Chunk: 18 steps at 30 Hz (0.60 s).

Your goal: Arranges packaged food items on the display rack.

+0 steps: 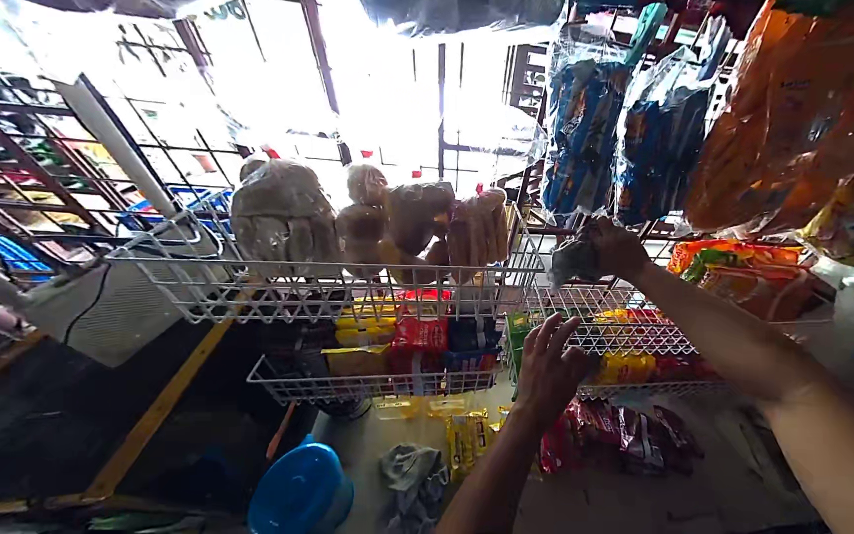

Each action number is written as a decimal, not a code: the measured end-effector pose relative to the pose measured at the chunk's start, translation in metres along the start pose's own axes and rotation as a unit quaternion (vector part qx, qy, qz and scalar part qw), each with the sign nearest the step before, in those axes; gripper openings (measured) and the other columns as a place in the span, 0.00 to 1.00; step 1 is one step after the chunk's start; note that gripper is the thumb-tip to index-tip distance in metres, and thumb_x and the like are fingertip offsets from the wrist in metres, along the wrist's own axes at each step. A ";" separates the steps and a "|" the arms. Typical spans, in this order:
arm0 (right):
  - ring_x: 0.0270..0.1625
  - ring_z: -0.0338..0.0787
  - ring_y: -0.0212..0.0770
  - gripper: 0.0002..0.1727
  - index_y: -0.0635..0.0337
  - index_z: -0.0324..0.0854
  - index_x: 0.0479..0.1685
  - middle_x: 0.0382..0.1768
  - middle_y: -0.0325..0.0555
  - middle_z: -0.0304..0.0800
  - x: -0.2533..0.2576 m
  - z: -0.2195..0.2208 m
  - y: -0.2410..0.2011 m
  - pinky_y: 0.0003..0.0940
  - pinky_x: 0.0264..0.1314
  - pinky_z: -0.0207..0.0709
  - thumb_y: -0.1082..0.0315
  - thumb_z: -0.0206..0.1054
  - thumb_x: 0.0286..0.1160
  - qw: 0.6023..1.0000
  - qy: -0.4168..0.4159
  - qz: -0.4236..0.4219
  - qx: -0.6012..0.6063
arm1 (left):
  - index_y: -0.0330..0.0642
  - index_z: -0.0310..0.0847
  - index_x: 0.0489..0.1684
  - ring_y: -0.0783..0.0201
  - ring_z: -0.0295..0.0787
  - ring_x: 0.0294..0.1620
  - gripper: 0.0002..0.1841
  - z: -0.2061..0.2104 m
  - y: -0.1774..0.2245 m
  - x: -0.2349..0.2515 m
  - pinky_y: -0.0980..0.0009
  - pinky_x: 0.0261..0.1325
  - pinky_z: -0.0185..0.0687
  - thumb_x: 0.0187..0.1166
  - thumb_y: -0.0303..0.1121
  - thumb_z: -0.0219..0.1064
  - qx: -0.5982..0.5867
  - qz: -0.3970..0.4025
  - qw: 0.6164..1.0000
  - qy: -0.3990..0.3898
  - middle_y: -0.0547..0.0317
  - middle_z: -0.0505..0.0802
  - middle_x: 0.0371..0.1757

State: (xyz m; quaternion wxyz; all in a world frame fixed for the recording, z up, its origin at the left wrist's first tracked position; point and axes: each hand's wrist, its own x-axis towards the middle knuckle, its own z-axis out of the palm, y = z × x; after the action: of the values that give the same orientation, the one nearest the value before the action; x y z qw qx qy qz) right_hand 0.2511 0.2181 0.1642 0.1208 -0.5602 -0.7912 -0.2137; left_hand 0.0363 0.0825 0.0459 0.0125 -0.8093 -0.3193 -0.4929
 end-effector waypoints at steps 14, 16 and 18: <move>0.65 0.86 0.69 0.21 0.69 0.85 0.64 0.68 0.67 0.84 0.040 -0.023 -0.106 0.63 0.65 0.79 0.82 0.69 0.70 0.991 0.055 -0.101 0.072 | 0.43 0.93 0.32 0.40 0.78 0.79 0.07 -0.003 0.004 0.002 0.43 0.75 0.73 0.74 0.32 0.70 -0.004 -0.015 1.000 -0.014 0.49 0.88 0.73; 0.61 0.89 0.69 0.19 0.69 0.85 0.61 0.64 0.67 0.86 0.046 -0.016 -0.104 0.62 0.62 0.80 0.82 0.70 0.68 0.989 0.070 -0.115 0.068 | 0.42 0.93 0.32 0.41 0.79 0.78 0.07 -0.001 0.003 0.001 0.43 0.74 0.74 0.74 0.32 0.70 0.000 -0.015 1.000 -0.005 0.49 0.88 0.73; 0.64 0.86 0.70 0.18 0.67 0.87 0.59 0.62 0.68 0.87 0.035 -0.015 -0.082 0.66 0.64 0.78 0.83 0.70 0.68 0.991 0.046 -0.106 0.072 | 0.43 0.93 0.31 0.41 0.80 0.78 0.07 0.001 0.004 0.000 0.45 0.75 0.74 0.74 0.32 0.70 0.001 -0.017 1.000 0.002 0.50 0.89 0.72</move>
State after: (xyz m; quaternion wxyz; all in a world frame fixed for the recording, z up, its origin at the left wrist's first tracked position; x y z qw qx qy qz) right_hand 0.1615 0.2168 0.1761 0.1741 -0.4529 -0.8527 -0.1937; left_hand 0.0386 0.0798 0.0465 0.0055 -0.8023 -0.3339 -0.4948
